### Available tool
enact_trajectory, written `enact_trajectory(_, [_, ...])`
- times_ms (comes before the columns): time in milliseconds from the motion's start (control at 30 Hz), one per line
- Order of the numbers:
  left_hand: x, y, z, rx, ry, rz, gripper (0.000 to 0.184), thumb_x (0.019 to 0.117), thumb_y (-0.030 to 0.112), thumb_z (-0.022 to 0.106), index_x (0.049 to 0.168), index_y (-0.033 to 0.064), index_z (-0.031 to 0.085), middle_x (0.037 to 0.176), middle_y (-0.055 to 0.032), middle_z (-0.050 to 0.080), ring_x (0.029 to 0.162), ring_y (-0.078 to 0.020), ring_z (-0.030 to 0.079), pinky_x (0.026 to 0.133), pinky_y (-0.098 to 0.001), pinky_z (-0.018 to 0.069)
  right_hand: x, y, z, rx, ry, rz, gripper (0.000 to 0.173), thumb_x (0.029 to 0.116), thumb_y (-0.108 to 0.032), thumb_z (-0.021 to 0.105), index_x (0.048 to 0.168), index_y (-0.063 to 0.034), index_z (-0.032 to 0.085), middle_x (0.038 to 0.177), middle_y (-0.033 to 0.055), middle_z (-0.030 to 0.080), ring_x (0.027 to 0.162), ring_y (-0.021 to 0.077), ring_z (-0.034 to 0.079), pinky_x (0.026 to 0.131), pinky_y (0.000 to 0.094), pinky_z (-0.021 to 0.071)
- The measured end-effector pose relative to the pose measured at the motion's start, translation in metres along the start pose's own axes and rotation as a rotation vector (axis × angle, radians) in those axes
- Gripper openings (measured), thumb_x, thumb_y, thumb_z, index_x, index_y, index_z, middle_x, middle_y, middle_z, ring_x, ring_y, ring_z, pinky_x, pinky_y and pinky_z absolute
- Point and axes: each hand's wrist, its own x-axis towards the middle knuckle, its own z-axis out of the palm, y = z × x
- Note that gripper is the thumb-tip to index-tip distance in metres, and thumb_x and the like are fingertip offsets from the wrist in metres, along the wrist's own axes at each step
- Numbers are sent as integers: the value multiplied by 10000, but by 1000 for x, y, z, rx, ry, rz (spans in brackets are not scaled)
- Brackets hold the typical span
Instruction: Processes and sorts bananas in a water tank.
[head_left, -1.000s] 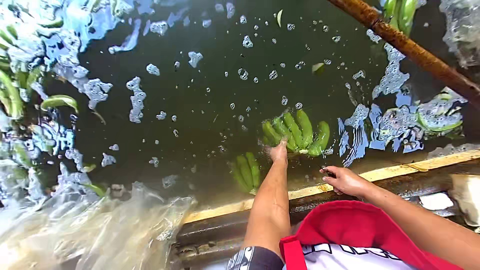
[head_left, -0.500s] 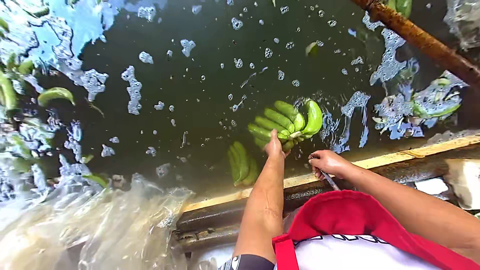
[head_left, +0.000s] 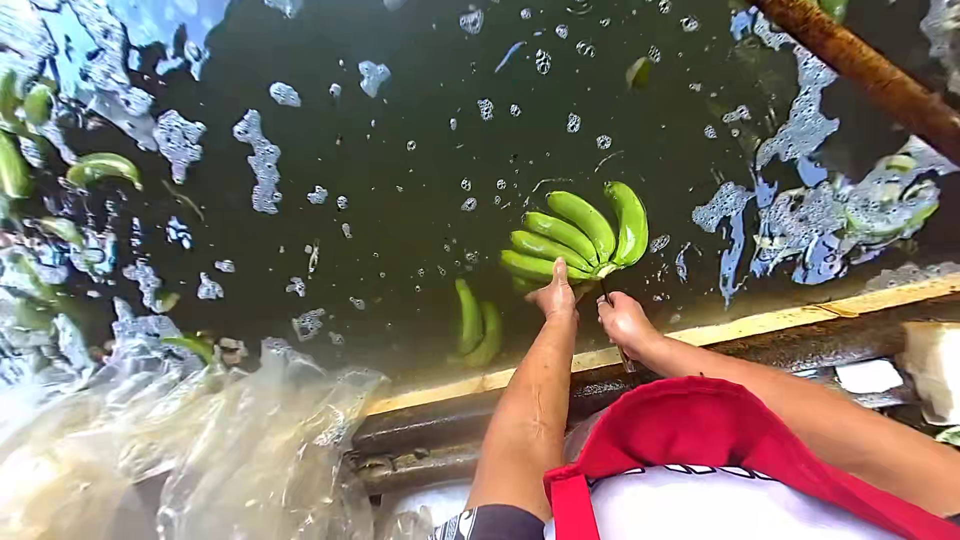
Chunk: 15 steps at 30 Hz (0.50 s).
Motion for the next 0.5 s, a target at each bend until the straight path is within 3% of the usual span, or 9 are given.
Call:
enact_trajectory(33, [3, 1, 0, 28, 23, 30, 968, 960, 355, 739, 1582, 26, 74, 1488, -329, 393, 1247, -426, 553, 950, -540, 547, 4, 3, -2, -123, -30, -44, 382, 1124, -160, 333, 1380, 70, 497, 1237, 276, 614, 1112, 335, 632, 984, 468, 484])
enact_trajectory(67, [6, 3, -2, 66, 36, 63, 981, 952, 334, 751, 1582, 8, 74, 1502, -331, 379, 1283, -418, 528, 997, -537, 520, 4, 2, -5, -198, -72, -65, 405, 1131, -170, 308, 1404, 77, 477, 1294, 298, 598, 1189, 369, 615, 1038, 499, 459])
enact_trajectory(100, [10, 4, -4, 99, 35, 96, 973, 949, 320, 756, 1582, -3, 91, 1516, -324, 378, 1326, -403, 503, 1049, -527, 483, -1, 2, -7, -217, -103, -71, 400, 1136, -178, 301, 1389, 73, 483, 1216, 272, 603, 1076, 341, 621, 959, 478, 480])
enact_trajectory(133, [13, 5, -6, 124, 22, 127, 949, 955, 310, 749, 1579, -10, 109, 1511, -320, 395, 1334, -397, 505, 1060, -527, 476, -8, 3, -11, -196, -128, -66, 381, 1140, -185, 299, 1364, 57, 491, 1072, 200, 579, 877, 261, 584, 812, 411, 490])
enact_trajectory(200, [9, 2, -6, 159, -24, 192, 917, 956, 271, 746, 1562, -22, 124, 1458, -327, 441, 1270, -397, 557, 999, -536, 524, -23, 11, -20, -102, -157, -33, 373, 1143, -183, 290, 1372, 45, 476, 936, 111, 510, 694, 166, 493, 664, 328, 461])
enact_trajectory(300, [-4, 8, 4, 286, -85, 257, 953, 913, 217, 797, 1557, -48, 146, 1480, -316, 446, 1352, -354, 513, 1125, -453, 441, -23, 11, -30, -51, -140, 13, 369, 1143, -167, 288, 1369, 57, 475, 902, 93, 506, 649, 132, 473, 630, 297, 450])
enact_trajectory(433, [10, 16, 26, 349, -76, 316, 879, 901, 246, 812, 1529, -60, 278, 1465, -297, 485, 1359, -345, 511, 1145, -445, 419, -27, 0, -45, 6, -142, 42, 338, 1146, -184, 302, 1325, 39, 483, 849, 37, 467, 588, 76, 448, 560, 228, 430])
enact_trajectory(467, [15, 19, 26, 385, -62, 342, 914, 891, 233, 821, 1543, -49, 246, 1488, -296, 458, 1370, -352, 496, 1148, -449, 417, -36, 5, -50, -50, -114, -14, 341, 1143, -178, 300, 1319, 42, 492, 858, 60, 495, 614, 102, 477, 585, 257, 454])
enact_trajectory(500, [19, 21, 20, 487, -19, 371, 961, 869, 250, 838, 1553, -46, 231, 1508, -302, 434, 1378, -375, 486, 1143, -472, 422, -44, 13, -58, -102, -58, -81, 359, 1134, -157, 308, 1335, 71, 498, 905, 137, 553, 691, 190, 537, 667, 359, 493])
